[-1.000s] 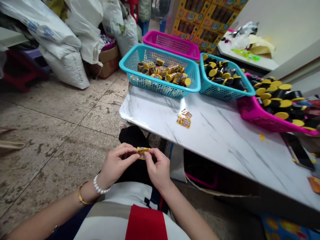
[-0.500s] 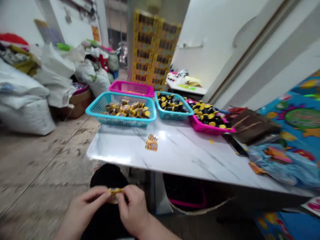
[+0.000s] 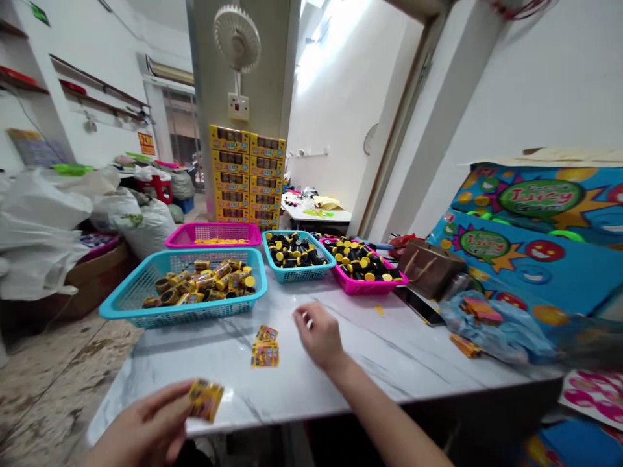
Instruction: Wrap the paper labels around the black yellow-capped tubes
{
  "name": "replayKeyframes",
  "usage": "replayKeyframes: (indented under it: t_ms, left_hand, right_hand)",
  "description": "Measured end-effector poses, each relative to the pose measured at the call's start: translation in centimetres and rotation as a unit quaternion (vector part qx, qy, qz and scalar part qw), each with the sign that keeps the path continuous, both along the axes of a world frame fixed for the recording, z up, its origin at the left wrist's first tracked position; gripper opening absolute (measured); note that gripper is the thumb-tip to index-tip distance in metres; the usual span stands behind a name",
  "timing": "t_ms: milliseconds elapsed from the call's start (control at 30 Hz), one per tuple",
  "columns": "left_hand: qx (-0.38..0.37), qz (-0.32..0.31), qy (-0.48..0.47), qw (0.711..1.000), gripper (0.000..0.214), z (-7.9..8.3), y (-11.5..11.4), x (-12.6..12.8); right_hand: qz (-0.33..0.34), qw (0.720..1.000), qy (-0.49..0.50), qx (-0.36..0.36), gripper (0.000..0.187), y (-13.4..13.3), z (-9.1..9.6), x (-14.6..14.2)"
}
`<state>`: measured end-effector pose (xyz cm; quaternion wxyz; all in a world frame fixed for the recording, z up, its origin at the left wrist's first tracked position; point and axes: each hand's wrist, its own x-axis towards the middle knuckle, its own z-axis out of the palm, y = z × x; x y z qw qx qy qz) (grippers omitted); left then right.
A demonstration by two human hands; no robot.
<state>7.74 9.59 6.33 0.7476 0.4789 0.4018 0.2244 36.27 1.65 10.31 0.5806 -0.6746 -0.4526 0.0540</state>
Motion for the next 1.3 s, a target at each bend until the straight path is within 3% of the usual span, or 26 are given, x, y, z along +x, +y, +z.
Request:
replayKeyframes:
  t_ms: [100,233,333,400,567,800,1100,1200,1300]
  left_hand:
    - [0.022,-0.002,-0.058,0.998,0.051,0.8,3.2,3.2]
    - [0.014,0.041,-0.05,0.998,0.048,-1.2,4.8,5.5]
    - [0.052,0.035,-0.049,0.997,0.044,-2.1,4.6,5.4]
    - [0.069,0.022,-0.044,0.996,0.044,-2.1,4.4,5.2]
    - [0.072,0.016,-0.052,0.996,0.044,-2.0,4.4,5.3]
    - [0.11,0.0,-0.077,0.991,0.041,-2.7,4.7,5.5]
    - [0.103,0.022,-0.148,0.983,0.039,-2.4,4.5,6.0]
    - [0.094,0.068,-0.17,0.979,0.043,-2.9,4.5,6.0]
    - [0.101,0.214,-0.165,0.957,0.049,-3.3,5.8,3.8]
  right_hand:
    - [-0.046,0.995,0.088,0.007,0.02,5.2,1.4,5.9]
    - [-0.105,0.961,0.255,-0.032,0.034,10.3,0.7,10.9]
    - [-0.119,0.911,0.388,-0.07,0.046,12.6,-0.2,12.8]
    - [-0.112,0.882,0.451,-0.075,0.043,13.9,-0.4,13.5]
    - [-0.093,0.844,0.528,-0.01,0.034,16.2,-0.2,13.8]
    - [-0.106,0.82,0.561,0.044,0.034,14.7,-0.6,12.2]
    - [-0.13,0.825,0.548,0.051,0.03,9.8,0.9,9.5]
    - [-0.116,0.832,0.54,0.05,0.033,6.9,1.9,8.5]
    - [-0.098,0.844,0.524,0.06,0.031,3.2,3.1,7.7]
